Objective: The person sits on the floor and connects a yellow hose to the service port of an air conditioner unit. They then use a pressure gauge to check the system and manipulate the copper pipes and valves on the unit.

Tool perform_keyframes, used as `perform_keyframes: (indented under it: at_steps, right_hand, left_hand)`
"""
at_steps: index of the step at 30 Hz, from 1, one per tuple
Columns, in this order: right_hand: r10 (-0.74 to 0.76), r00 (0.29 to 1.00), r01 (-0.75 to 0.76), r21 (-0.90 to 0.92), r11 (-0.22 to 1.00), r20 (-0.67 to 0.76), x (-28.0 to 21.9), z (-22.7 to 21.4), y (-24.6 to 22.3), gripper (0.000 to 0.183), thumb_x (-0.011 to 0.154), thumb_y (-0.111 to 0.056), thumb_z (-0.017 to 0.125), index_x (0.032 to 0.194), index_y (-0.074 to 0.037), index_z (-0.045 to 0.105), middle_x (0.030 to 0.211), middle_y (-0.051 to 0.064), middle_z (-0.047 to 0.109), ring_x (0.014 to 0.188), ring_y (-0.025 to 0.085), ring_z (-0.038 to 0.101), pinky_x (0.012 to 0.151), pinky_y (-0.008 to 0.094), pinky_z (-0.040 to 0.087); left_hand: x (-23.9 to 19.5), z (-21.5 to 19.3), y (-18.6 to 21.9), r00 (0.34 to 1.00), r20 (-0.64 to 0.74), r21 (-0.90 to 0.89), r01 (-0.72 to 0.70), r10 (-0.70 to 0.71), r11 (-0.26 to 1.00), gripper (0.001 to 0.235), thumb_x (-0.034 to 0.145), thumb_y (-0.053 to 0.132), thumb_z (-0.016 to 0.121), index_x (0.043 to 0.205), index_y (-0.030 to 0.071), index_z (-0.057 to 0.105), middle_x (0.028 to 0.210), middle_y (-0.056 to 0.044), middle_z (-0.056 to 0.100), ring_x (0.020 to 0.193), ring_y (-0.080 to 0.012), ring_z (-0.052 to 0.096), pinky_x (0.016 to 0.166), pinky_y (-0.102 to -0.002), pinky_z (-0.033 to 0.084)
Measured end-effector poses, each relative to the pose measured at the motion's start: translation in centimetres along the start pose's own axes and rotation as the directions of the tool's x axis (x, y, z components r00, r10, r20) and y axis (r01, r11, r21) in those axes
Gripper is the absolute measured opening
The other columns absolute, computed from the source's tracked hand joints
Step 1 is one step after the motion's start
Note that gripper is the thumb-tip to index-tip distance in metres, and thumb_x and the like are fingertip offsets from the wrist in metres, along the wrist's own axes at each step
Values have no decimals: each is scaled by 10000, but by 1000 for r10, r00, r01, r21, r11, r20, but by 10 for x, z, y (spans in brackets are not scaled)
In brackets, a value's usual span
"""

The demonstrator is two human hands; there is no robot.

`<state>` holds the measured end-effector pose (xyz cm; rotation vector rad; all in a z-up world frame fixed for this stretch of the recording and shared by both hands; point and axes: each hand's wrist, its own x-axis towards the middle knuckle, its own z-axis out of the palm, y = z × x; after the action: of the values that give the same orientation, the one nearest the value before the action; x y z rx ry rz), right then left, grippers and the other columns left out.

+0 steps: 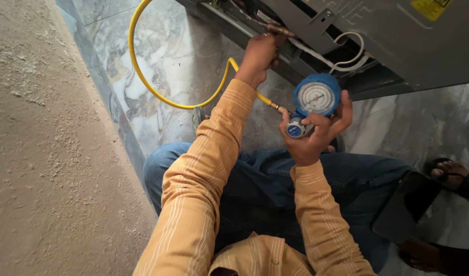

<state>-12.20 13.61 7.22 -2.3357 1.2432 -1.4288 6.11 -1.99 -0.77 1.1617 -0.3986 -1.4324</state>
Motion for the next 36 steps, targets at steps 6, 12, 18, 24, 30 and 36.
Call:
perform_keyframes:
  at_steps: [6,12,18,24,30,36]
  right_hand:
    - [-19,999,16,-86,996,-34,-4,17,11,508,885,-165,950,1025,-156,462,1626,141,211,1493,385,317,1185,513,391]
    - [-8,1000,5,-117,993,-26,-10,38,14,489,917,-173,935,1040,-133,463,1615,165,164,1526,425,264,1209,542,343]
    - [11,999,-18,-152,988,-50,-14,50,11,472,934,-161,931,1041,-125,473,1624,162,138,1540,432,262,1214,559,348]
    - [17,997,-26,-126,992,-70,-13,51,6,472,929,-167,941,1029,-125,481,1630,164,145,1509,415,321,1179,531,399]
    - [38,997,-44,-99,994,-61,-20,34,-1,474,898,-159,935,1016,-144,476,1632,167,180,1475,400,381,1131,510,460]
    - [35,999,-36,-83,996,-24,-28,14,-12,480,885,-145,921,1024,-144,462,1635,164,182,1430,403,376,1134,518,457]
  left_hand:
    - [-7,4,4,1000,-13,5,-21,21,1000,137,887,155,664,911,33,723,682,7,620,540,-115,517,449,-285,388]
    - [-6,0,5,1000,-1,4,-14,14,1000,114,883,132,695,906,22,715,660,-3,553,541,-124,508,457,-296,401]
    - [-6,-1,7,999,-13,44,-37,37,998,129,877,158,694,882,35,735,636,11,546,523,-112,494,456,-282,387]
    - [-7,4,7,999,-34,29,-40,41,999,148,861,166,702,841,23,737,609,-27,551,487,-143,478,432,-312,368]
    - [9,1,-13,998,-45,-24,-50,49,998,210,875,186,660,902,-13,723,678,-48,606,547,-176,542,478,-337,446]
    - [19,-12,-15,975,-222,-118,-46,19,992,298,955,261,609,1032,-19,672,686,-53,544,567,-164,523,464,-341,466]
